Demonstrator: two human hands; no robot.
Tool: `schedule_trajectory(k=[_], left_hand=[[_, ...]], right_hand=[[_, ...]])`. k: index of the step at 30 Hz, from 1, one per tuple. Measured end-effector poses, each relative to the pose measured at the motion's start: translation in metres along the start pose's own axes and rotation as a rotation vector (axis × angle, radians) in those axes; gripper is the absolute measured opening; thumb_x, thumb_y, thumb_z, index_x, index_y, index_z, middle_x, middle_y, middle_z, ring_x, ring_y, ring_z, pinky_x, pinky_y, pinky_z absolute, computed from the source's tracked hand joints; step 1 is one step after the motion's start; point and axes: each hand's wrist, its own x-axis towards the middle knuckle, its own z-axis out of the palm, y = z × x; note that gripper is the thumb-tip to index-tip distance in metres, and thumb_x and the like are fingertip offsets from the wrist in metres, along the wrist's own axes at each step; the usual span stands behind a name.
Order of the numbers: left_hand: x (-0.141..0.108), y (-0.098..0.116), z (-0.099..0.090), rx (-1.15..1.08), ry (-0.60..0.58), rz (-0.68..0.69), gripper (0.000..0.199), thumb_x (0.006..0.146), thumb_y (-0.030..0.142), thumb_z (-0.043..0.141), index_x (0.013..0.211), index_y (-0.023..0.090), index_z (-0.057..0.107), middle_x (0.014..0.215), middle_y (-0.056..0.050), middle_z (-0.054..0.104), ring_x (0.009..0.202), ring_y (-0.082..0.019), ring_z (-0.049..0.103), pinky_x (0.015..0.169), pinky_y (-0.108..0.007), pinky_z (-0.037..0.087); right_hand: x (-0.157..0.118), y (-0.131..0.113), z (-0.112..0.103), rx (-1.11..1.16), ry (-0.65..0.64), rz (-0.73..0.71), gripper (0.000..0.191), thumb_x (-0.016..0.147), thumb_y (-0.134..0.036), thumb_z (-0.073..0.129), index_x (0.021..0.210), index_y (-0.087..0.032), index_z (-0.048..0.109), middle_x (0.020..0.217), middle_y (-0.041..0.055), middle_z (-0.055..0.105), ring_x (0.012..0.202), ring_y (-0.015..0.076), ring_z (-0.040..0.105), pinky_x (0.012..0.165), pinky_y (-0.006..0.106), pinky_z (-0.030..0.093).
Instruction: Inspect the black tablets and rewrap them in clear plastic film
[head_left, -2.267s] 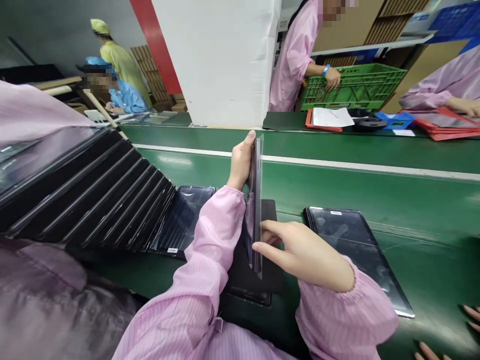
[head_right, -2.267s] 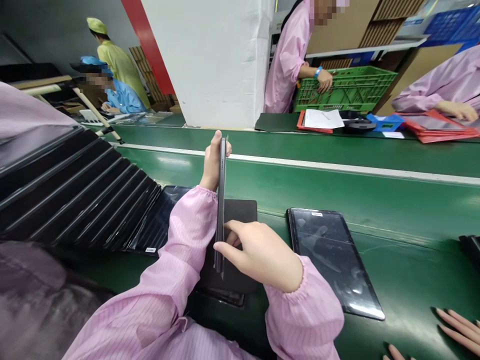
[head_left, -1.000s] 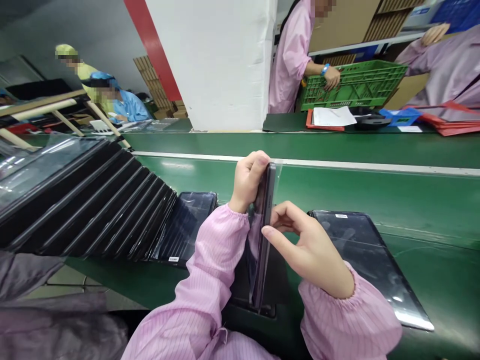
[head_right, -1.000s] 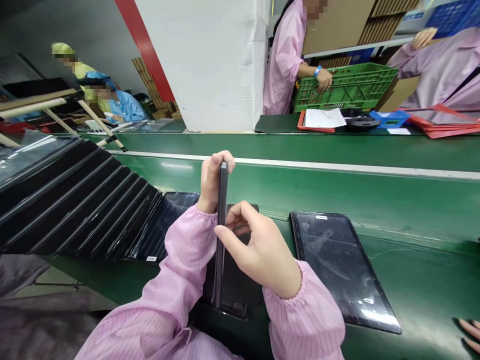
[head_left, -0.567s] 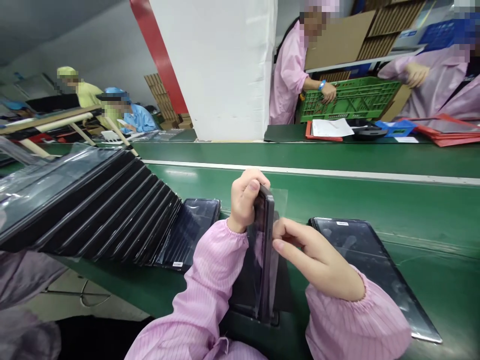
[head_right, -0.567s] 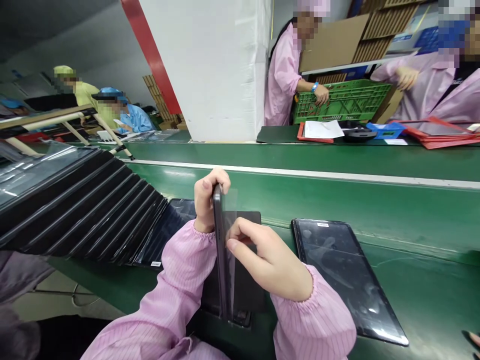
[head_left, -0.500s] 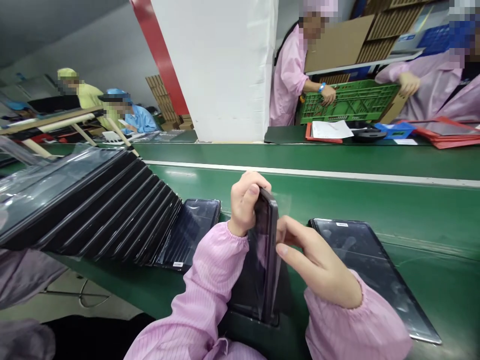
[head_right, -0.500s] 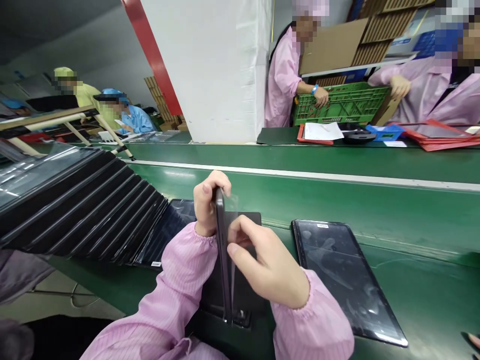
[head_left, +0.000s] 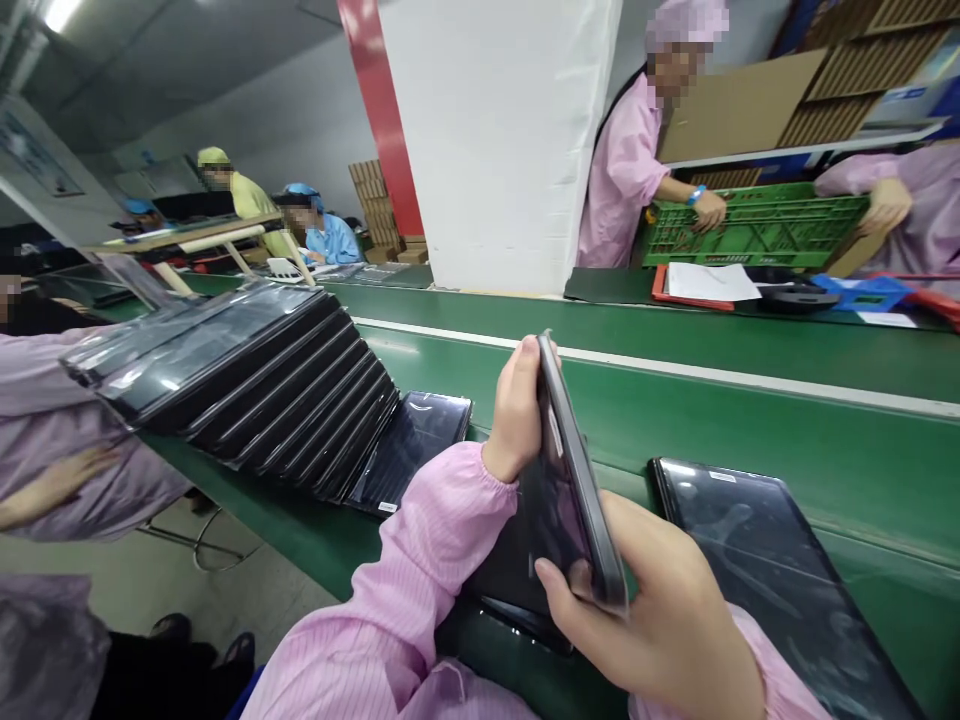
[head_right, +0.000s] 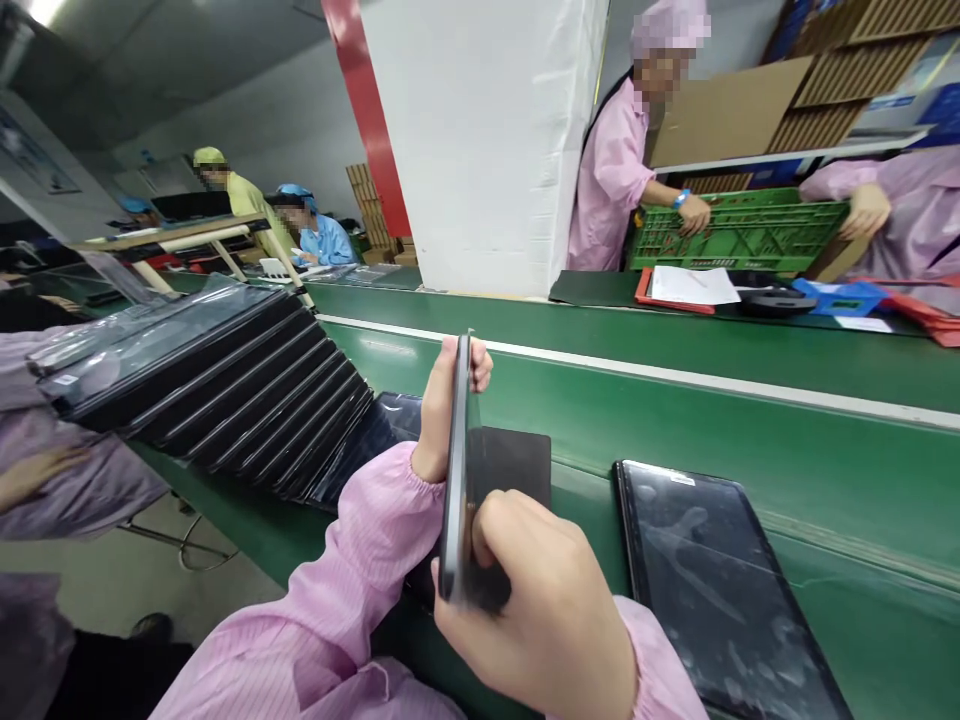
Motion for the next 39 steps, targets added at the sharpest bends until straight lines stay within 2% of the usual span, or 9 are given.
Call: schedule_trajectory(k=[2,5,9,12,18,22,29,39], left_hand=[[0.005,0.010,0.008,-0.023,-0.033,0.142,0.054,0.093,0.073,0.032,0.075,0.023,0.044,0.068,0.001,0.041,0.059,-0.015,0.038,0.059,-0.033,0.037],[0.002,0.004,0.016,-0.006,-0.150,0.297,0.053,0.095,0.069,0.028,0.072,0.024,0.041,0.066,0.000,0.038,0.059,-0.017,0.034,0.059,-0.036,0.031],[-0.010,-0.014,0.019,-0.016,-0.305,0.390,0.049,0.100,0.059,0.023,0.073,0.023,0.043,0.066,-0.001,0.039,0.061,-0.018,0.037,0.060,-0.037,0.029],[-0.014,-0.018,0.020,-0.001,-0.340,0.376,0.049,0.100,0.058,0.022,0.073,0.024,0.043,0.067,-0.001,0.041,0.062,-0.019,0.039,0.061,-0.037,0.031],[-0.011,-0.017,0.022,-0.021,-0.318,0.324,0.050,0.100,0.057,0.021,0.074,0.024,0.045,0.065,-0.001,0.041,0.059,-0.018,0.037,0.058,-0.036,0.030],[-0.008,-0.019,0.022,-0.062,-0.321,0.320,0.049,0.101,0.055,0.022,0.074,0.023,0.046,0.064,0.000,0.039,0.058,-0.017,0.035,0.057,-0.036,0.029],[-0.003,-0.022,0.024,-0.005,-0.293,0.269,0.051,0.099,0.062,0.023,0.073,0.024,0.045,0.061,0.001,0.037,0.057,-0.017,0.034,0.059,-0.036,0.030],[-0.008,-0.021,0.021,-0.028,-0.306,0.303,0.050,0.101,0.059,0.023,0.072,0.024,0.045,0.063,0.001,0.037,0.058,-0.017,0.034,0.059,-0.036,0.029]], right_hand=[[-0.004,-0.003,-0.010,0.029,-0.054,0.045,0.023,0.086,-0.031,0.062,0.075,-0.023,0.044,0.061,-0.0021,0.051,0.051,0.0140,0.048,0.048,0.027,0.038],[-0.005,0.001,-0.019,0.160,-0.040,0.104,0.030,0.090,-0.048,0.058,0.077,-0.022,0.049,0.065,-0.0009,0.056,0.055,0.0151,0.053,0.052,0.028,0.042],[0.002,0.013,-0.019,0.204,0.003,0.256,0.022,0.090,-0.031,0.060,0.073,-0.021,0.050,0.064,-0.0034,0.056,0.057,0.0121,0.054,0.057,0.024,0.044],[0.005,0.018,-0.017,0.213,0.036,0.263,0.021,0.092,-0.022,0.056,0.072,-0.021,0.049,0.063,-0.0046,0.054,0.056,0.0107,0.051,0.055,0.023,0.040],[0.003,0.021,-0.017,0.269,0.018,0.285,0.024,0.100,-0.021,0.047,0.076,-0.021,0.049,0.063,-0.0054,0.049,0.055,0.0097,0.046,0.054,0.023,0.036],[0.003,0.027,-0.014,0.325,0.035,0.329,0.025,0.101,-0.022,0.046,0.077,-0.020,0.052,0.066,-0.0043,0.053,0.058,0.0105,0.048,0.056,0.024,0.037],[0.005,0.036,-0.011,0.431,0.076,0.388,0.027,0.101,-0.027,0.046,0.076,-0.021,0.052,0.069,-0.0007,0.058,0.064,0.0144,0.054,0.060,0.026,0.042],[0.002,0.030,-0.010,0.424,0.044,0.360,0.025,0.100,-0.023,0.046,0.076,-0.020,0.052,0.067,-0.0027,0.056,0.061,0.0120,0.052,0.057,0.024,0.040]])
